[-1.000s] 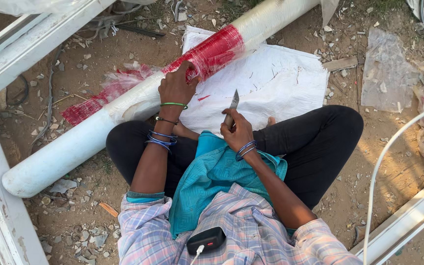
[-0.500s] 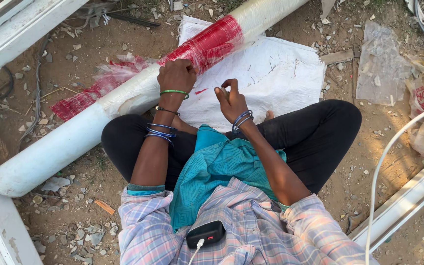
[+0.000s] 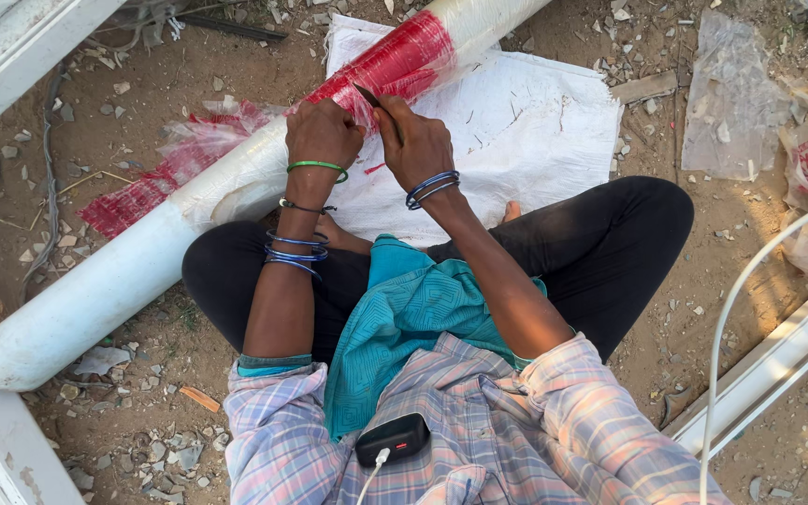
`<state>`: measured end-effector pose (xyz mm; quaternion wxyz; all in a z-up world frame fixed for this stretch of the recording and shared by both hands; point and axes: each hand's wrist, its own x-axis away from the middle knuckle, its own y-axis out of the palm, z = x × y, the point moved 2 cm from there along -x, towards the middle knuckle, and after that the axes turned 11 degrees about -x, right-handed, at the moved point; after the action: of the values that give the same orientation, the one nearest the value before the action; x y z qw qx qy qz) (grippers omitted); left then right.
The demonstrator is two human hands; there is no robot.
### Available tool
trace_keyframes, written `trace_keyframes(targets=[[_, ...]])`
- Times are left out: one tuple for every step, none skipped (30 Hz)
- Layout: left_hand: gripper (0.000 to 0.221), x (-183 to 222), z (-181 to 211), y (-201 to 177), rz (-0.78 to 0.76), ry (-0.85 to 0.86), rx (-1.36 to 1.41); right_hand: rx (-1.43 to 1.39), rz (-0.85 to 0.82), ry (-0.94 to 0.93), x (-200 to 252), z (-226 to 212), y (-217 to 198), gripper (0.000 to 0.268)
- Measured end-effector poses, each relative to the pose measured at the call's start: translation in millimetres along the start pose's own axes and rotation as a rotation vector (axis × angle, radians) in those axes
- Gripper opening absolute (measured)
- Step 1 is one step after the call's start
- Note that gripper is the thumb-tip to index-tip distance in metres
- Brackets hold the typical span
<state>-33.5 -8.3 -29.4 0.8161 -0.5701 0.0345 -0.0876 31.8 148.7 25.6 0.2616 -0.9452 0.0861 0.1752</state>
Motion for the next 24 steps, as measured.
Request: trace_keyframes(targets=[[0.025, 0.1, 0.4, 0.3, 0.011, -0.010, 0.016, 0.016, -0.025, 0.027, 5.4, 5.1, 4.5, 0.016], [0.026, -0.1, -0.3, 1.2, 0.007, -0.006, 0.023, 0.032, -0.050, 0.053, 14.0, 10.3, 9.4, 0.015], [0.026, -1.3, -1.7, 2.4, 0.001, 0.001, 0.029, 0.048, -0.073, 0.081, 23.6, 15.9, 14.0, 0.013], [0.027, -1.7, -2.9, 4.0, -0.004, 0.008, 0.035, 0.082, -0.079, 0.118, 39.4, 20.7, 11.1, 0.012], [0.026, -3.4, -3.3, 4.0, 0.021, 0.032, 0.030, 0.114, -0.085, 0.149, 52.6, 25.7, 3.6, 0.012], [0.024, -4.8, -3.4, 3.9, 0.045, 0.055, 0.024, 0.172, -0.163, 0.207, 59.7, 32.3, -1.6, 0.011], [0.023, -2.9, -2.2, 5.7, 0.064, 0.078, 0.023, 0.234, -0.244, 0.270, 67.5, 36.2, -5.5, 0.010], [0.022, 0.2, -3.5, 7.4, 0.010, 0.054, 0.004, 0.193, -0.227, 0.314, 70.9, 36.6, -8.4, 0.013], [0.021, -3.9, -2.7, 6.0, -0.034, 0.044, -0.016, 0.156, -0.195, 0.352, 65.8, 36.3, -14.1, 0.017], [0.021, -9.9, -0.1, 5.3, -0.078, 0.035, -0.037, 0.118, -0.162, 0.390, 58.4, 33.6, -20.5, 0.022], [0.022, -3.5, -2.2, 6.1, -0.061, 0.032, -0.034, 0.074, -0.132, 0.317, 51.3, 26.8, -21.9, 0.033], [0.023, 0.1, -3.4, 7.7, -0.044, 0.029, -0.032, 0.028, -0.102, 0.245, 38.2, 22.0, -20.9, 0.045], [0.025, -2.9, -3.6, 7.0, -0.013, 0.045, -0.033, -0.017, -0.054, 0.020, 23.7, 13.6, -18.1, 0.047], [0.025, 0.8, -5.4, 6.3, 0.031, 0.059, -0.041, -0.062, -0.011, -0.206, 13.2, 5.9, -13.4, 0.051], [0.026, 2.5, -3.9, 7.1, 0.081, 0.079, -0.043, -0.001, -0.046, -0.152, 1.8, 7.3, -5.7, 0.051], [0.028, 1.5, -2.9, 8.0, 0.131, 0.098, -0.044, 0.060, -0.082, -0.098, -6.6, 11.8, 4.2, 0.050], [0.028, 2.4, -3.9, 11.6, 0.114, 0.090, -0.029, 0.118, -0.127, -0.036, -2.9, 18.8, 11.3, 0.050], [0.028, 2.0, -5.2, 14.6, 0.096, 0.083, -0.014, 0.166, -0.153, -0.047, 11.0, 25.7, 13.3, 0.051], [0.029, 1.2, -9.9, 13.8, 0.083, 0.073, -0.007, 0.206, -0.176, -0.062, 29.7, 31.4, 16.4, 0.051], [0.027, 3.7, -11.4, 13.3, 0.066, 0.067, -0.029, 0.246, -0.200, -0.077, 48.9, 37.3, 17.6, 0.052], [0.025, 3.4, -8.9, 12.0, 0.062, 0.060, -0.051, 0.314, -0.269, -0.014, 62.1, 48.1, 14.5, 0.052], [0.024, 4.7, -6.2, 9.6, 0.057, 0.053, -0.074, 0.382, -0.338, 0.050, 76.0, 57.4, 6.7, 0.053], [0.024, 14.3, -6.1, 6.4, 0.045, 0.049, -0.079, 0.339, -0.356, 0.071, 88.7, 62.2, -3.7, 0.050], [0.024, 26.8, -4.7, 3.2, 0.033, 0.044, -0.084, 0.297, -0.376, 0.092, 96.6, 62.9, -8.0, 0.048]])
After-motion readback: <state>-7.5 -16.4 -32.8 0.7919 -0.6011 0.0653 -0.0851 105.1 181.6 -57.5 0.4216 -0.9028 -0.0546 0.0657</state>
